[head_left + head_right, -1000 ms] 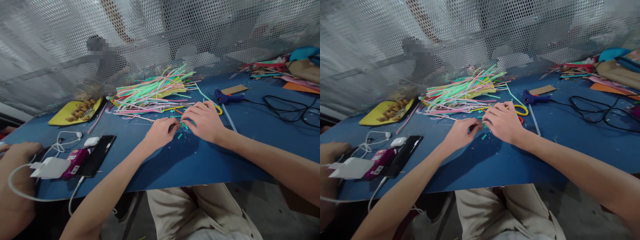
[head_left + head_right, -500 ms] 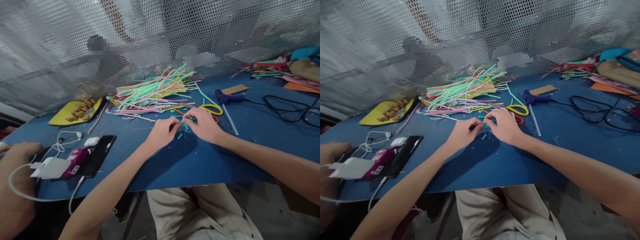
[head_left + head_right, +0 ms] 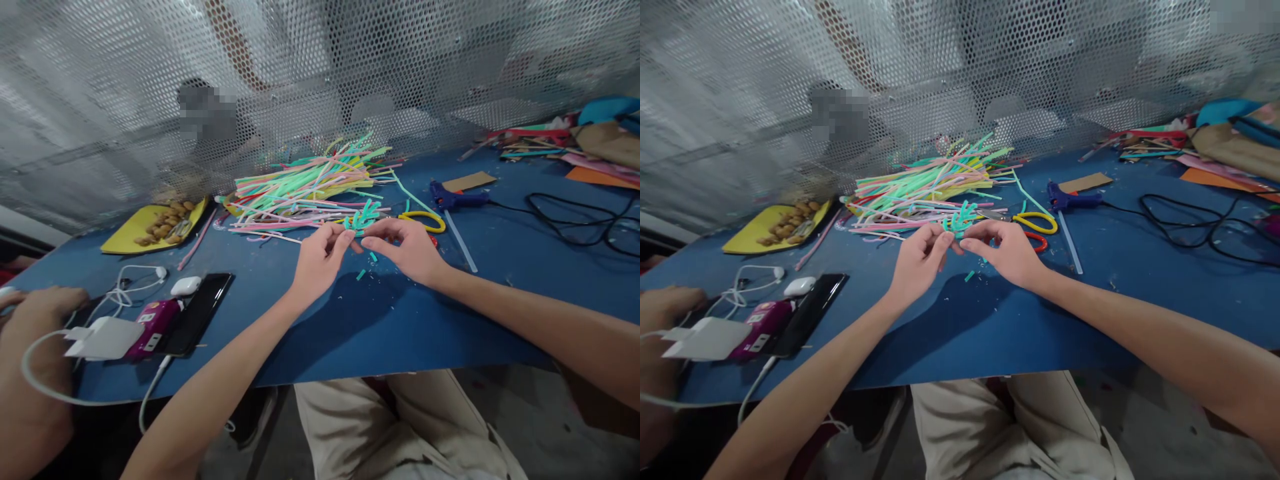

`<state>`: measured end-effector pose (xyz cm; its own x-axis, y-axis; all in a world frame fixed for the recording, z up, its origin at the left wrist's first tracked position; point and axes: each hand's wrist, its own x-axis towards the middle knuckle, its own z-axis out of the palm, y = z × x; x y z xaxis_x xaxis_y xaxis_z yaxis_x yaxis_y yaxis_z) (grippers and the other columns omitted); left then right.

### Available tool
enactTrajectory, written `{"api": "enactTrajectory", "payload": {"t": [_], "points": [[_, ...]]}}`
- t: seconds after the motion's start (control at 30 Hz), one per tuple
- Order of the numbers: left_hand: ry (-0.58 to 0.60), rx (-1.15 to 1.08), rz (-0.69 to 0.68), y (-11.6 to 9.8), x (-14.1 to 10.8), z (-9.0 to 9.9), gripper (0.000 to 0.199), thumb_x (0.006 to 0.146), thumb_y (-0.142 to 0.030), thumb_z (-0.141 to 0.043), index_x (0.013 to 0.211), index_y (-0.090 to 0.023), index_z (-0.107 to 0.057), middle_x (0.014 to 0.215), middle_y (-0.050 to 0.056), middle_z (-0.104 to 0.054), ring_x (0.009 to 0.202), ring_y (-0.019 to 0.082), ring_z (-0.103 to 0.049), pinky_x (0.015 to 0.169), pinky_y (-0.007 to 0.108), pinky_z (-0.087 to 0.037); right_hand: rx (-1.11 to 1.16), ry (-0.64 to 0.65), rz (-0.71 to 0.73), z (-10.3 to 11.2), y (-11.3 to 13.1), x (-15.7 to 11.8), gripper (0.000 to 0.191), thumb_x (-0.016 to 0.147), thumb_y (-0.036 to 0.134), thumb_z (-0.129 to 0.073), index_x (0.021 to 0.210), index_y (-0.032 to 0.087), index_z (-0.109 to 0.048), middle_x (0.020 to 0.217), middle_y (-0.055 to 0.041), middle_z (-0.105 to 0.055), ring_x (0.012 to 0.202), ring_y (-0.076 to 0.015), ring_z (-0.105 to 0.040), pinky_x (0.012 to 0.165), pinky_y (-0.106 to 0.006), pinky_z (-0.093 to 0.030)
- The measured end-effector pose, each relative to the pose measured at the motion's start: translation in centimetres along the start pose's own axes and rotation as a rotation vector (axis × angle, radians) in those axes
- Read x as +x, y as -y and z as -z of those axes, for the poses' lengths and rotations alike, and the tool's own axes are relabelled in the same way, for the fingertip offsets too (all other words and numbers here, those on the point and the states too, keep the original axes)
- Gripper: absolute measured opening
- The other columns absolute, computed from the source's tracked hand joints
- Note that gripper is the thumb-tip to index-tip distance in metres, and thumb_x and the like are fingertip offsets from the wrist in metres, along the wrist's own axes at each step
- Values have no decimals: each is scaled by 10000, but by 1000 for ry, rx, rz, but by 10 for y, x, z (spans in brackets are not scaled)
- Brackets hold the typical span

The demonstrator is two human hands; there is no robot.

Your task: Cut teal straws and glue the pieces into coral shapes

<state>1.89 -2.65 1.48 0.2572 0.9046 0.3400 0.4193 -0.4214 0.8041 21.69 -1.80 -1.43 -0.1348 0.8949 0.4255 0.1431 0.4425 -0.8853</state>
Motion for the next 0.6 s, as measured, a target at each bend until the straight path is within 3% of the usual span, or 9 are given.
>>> {"api": "enactTrajectory", "payload": {"t": [0.27, 0.47, 0.6], "points": [[47, -42, -28, 2, -3, -7, 337, 1014, -510, -543, 883, -200, -528, 684, -21, -663, 533, 95, -481, 540, 241, -356, 204, 52, -78, -4, -3, -3, 279, 816, 459, -796, 810, 183, -757, 795, -23, -745, 727, -163, -634, 692, -304, -477], [79, 48, -95, -2, -4, -4, 329, 1034, -461, -521, 843, -195, -546, 647, -30, -634, 518, 91, -464, 533, 245, -340, 11, 32, -25, 4, 1, -2, 274, 816, 459, -792, 785, 187, -774, 728, -16, -726, 669, -165, -594, 675, -319, -451], [102, 127, -128, -5, -4, -1, 326, 1038, -422, -524, 810, -190, -549, 625, -34, -627, 506, 86, -466, 535, 248, -334, -112, 55, 46, 11, 5, 0, 239, 805, 421, -789, 775, 184, -783, 757, -34, -734, 742, -195, -617, 727, -340, -455]]}}
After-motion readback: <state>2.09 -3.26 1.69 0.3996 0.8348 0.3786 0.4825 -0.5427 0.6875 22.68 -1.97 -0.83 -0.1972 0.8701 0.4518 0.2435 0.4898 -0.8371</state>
